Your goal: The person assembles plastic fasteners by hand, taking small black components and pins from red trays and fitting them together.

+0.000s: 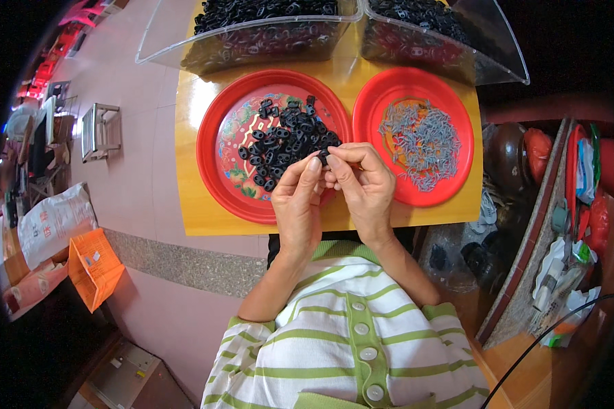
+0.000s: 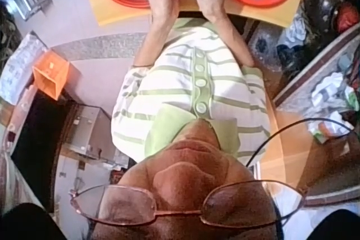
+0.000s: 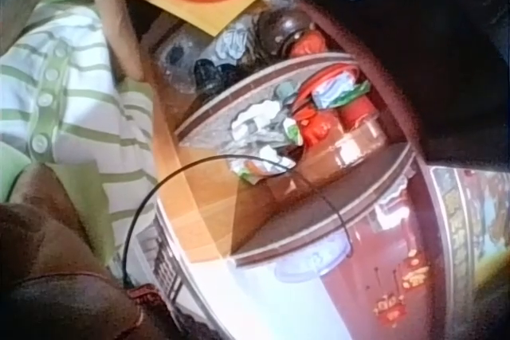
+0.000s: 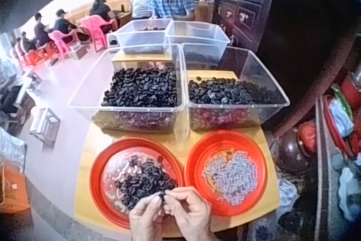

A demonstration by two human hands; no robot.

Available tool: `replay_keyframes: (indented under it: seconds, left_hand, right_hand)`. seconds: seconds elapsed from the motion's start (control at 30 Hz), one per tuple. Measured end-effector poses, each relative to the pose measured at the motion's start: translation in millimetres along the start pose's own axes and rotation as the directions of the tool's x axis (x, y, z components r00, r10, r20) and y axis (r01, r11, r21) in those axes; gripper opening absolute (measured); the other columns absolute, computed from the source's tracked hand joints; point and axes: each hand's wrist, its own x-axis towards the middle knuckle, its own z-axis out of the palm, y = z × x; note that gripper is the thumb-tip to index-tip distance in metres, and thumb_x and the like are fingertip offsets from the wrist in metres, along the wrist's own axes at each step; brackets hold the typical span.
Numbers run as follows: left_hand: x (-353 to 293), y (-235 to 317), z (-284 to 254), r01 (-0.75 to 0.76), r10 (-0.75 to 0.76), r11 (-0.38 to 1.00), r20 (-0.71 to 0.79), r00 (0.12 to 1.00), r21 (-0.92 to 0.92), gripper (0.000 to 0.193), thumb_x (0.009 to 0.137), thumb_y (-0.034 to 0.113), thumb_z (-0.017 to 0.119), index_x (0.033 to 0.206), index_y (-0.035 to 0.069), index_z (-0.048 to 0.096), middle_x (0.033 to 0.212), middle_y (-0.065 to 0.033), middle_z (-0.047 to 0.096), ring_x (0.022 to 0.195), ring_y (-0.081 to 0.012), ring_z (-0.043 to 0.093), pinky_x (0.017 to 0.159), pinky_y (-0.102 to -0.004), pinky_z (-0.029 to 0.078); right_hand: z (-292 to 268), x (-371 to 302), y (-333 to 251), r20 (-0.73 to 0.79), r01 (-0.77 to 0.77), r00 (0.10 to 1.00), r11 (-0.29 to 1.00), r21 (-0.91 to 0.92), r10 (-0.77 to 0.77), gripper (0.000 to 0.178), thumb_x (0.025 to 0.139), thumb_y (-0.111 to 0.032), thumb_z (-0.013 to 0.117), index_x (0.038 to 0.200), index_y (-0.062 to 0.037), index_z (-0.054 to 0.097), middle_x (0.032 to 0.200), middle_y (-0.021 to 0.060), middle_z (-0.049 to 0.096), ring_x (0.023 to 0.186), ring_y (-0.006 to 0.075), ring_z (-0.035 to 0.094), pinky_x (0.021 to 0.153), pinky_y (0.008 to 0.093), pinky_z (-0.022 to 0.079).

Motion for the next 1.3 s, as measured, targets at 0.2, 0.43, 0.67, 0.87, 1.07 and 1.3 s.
replay_keyframes:
  seconds: [0.2, 0.43, 0.67, 0.87, 1.07, 1.3]
  left_hand:
    - [1, 1, -5, 0.074, -0.081, 0.994, 0.09, 0.993, 0.083, 0.019, 0.089, 0.011, 0.06, 0.104, 0.0, 0.064, 0.085, -0.004, 0.064, 0.068, -0.0074, 0.055, 0.064, -0.0196, 0.047]
    - [6, 12, 1, 0.021, -0.051, 0.982, 0.159, 0.986, 0.186, 0.017, 0.088, 0.006, 0.061, 0.102, -0.003, 0.064, 0.083, -0.0093, 0.066, 0.07, -0.0116, 0.061, 0.064, -0.0222, 0.051]
    - [1, 11, 4, 0.017, -0.079, 0.96, 0.212, 0.974, 0.28, 0.016, 0.088, 0.004, 0.059, 0.1, -0.005, 0.063, 0.081, -0.0109, 0.066, 0.069, -0.0134, 0.062, 0.065, -0.0231, 0.051]
    - [-10, 15, -2, -0.02, -0.044, 0.975, 0.277, 0.96, 0.222, 0.014, 0.09, 0.01, 0.059, 0.094, -0.004, 0.063, 0.079, -0.0114, 0.066, 0.066, -0.014, 0.062, 0.062, -0.023, 0.049]
    - [-23, 20, -9, 0.038, -0.065, 0.993, 0.265, 0.962, 0.109, 0.012, 0.09, 0.011, 0.059, 0.087, -0.001, 0.063, 0.08, -0.0034, 0.062, 0.069, -0.0082, 0.056, 0.065, -0.0207, 0.044]
    - [-36, 15, -16, 0.033, -0.045, 0.998, 0.303, 0.952, 0.044, 0.012, 0.09, 0.01, 0.058, 0.084, 0.001, 0.063, 0.087, -0.0006, 0.059, 0.076, -0.0071, 0.054, 0.069, -0.0229, 0.044]
  right_hand:
    - [-11, 0, 5, 0.024, -0.083, 0.996, 0.993, 0.088, 0.081, 0.009, 0.087, -0.004, 0.062, 0.095, -0.0001, 0.062, 0.084, 0.0037, 0.061, 0.065, 0.0056, 0.056, 0.057, 0.0187, 0.047]
    - [-15, 3, -1, 0.019, -0.041, 0.999, 0.994, 0.099, 0.04, 0.008, 0.089, -0.004, 0.059, 0.096, 0.0003, 0.061, 0.086, 0.0029, 0.06, 0.066, 0.0048, 0.057, 0.057, 0.0186, 0.048]
    - [-26, -1, -8, 0.093, -0.015, 0.996, 0.994, 0.113, 0.005, 0.009, 0.089, -0.002, 0.057, 0.097, 0.0012, 0.061, 0.085, 0.0038, 0.059, 0.068, 0.0056, 0.057, 0.061, 0.0195, 0.049]
    - [-30, -9, -19, 0.123, 0.103, 0.987, 0.994, -0.022, -0.099, 0.014, 0.085, -0.003, 0.063, 0.099, -0.0006, 0.062, 0.084, 0.0027, 0.059, 0.07, 0.0072, 0.058, 0.063, 0.0213, 0.048]
    - [-26, -26, -48, 0.232, 0.217, 0.961, 0.933, -0.286, -0.153, 0.032, 0.073, -0.005, 0.073, 0.103, -0.0036, 0.062, 0.084, 0.0052, 0.059, 0.071, 0.0119, 0.059, 0.062, 0.0252, 0.048]
    - [-30, -36, -52, 0.263, 0.442, 0.895, 0.798, -0.41, -0.361, 0.035, 0.071, -0.004, 0.073, 0.104, -0.0031, 0.062, 0.085, 0.0063, 0.058, 0.068, 0.0146, 0.059, 0.06, 0.0265, 0.048]
